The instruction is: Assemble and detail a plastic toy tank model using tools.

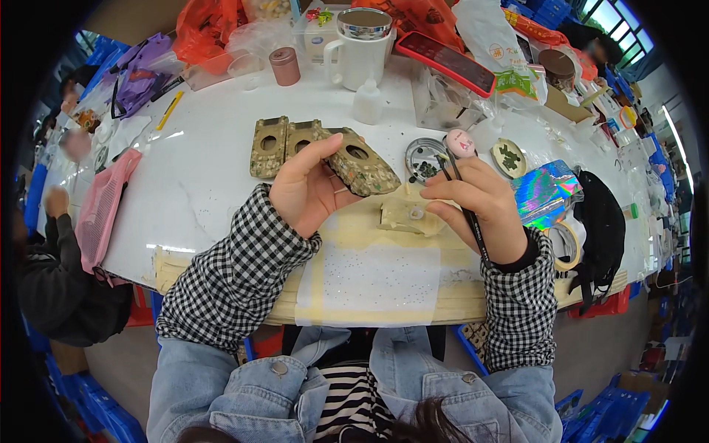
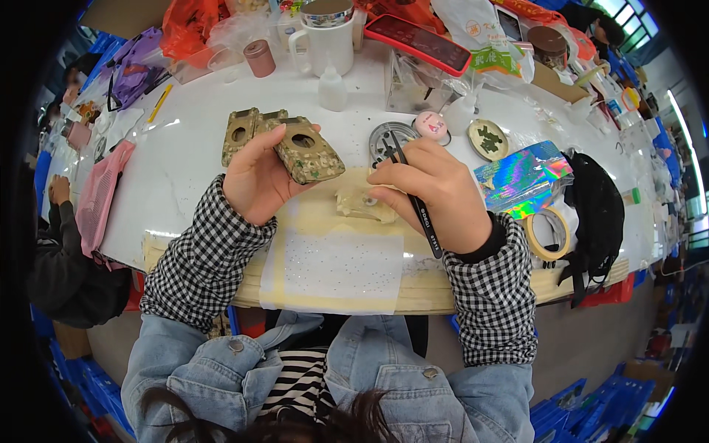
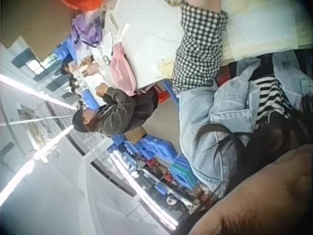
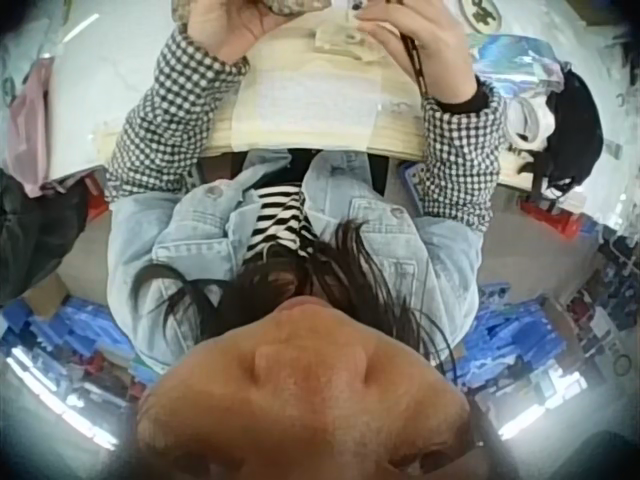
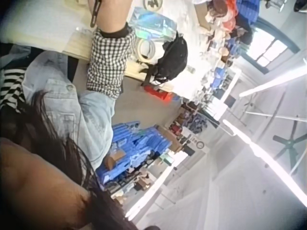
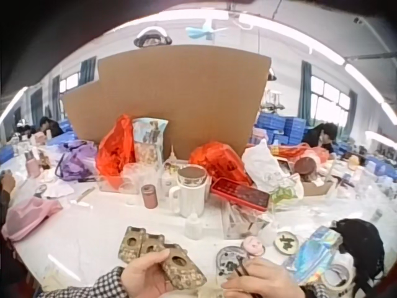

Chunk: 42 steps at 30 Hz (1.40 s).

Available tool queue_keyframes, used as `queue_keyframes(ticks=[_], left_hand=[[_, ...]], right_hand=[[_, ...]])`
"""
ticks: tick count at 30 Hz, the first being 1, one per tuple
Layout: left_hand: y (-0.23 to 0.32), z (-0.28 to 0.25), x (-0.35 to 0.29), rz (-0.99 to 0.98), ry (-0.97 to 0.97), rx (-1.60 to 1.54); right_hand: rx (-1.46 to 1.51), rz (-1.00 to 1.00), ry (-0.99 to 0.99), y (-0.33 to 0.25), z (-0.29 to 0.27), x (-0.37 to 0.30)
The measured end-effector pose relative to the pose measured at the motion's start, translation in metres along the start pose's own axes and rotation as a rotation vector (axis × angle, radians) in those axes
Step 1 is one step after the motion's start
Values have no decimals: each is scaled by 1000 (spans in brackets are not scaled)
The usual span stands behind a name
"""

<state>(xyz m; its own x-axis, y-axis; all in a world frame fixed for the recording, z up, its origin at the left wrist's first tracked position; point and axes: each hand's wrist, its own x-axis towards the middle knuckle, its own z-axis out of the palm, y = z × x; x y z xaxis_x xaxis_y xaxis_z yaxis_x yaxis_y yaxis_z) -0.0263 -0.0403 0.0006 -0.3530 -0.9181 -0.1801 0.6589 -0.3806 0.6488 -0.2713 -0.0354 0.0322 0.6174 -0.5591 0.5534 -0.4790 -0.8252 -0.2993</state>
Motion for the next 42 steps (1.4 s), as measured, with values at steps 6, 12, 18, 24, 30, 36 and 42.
queue_keyframes(ticks=[6, 12, 18, 24, 30, 36, 42], left_hand=[[1, 2, 0, -7, 0, -2], [-2, -2, 0, -40, -12, -23], [-9, 3, -5, -48, 35, -43], [-8, 5, -5, -30, 11, -24], [-8, 3, -5, -45, 23, -9], [-8, 4, -5, -56, 8, -6], [-11, 6, -11, -62, -101, -15]], right_hand=[[10, -13, -21, 0, 1, 0], [-21, 11, 66, 7, 6, -4], [15, 18, -44, 7, 4, -4], [29, 5, -72, 3, 8, -4], [18, -19, -74, 3, 15, -6], [50, 48, 8, -5, -2, -1], [413, 248, 322, -18, -10, -7]])
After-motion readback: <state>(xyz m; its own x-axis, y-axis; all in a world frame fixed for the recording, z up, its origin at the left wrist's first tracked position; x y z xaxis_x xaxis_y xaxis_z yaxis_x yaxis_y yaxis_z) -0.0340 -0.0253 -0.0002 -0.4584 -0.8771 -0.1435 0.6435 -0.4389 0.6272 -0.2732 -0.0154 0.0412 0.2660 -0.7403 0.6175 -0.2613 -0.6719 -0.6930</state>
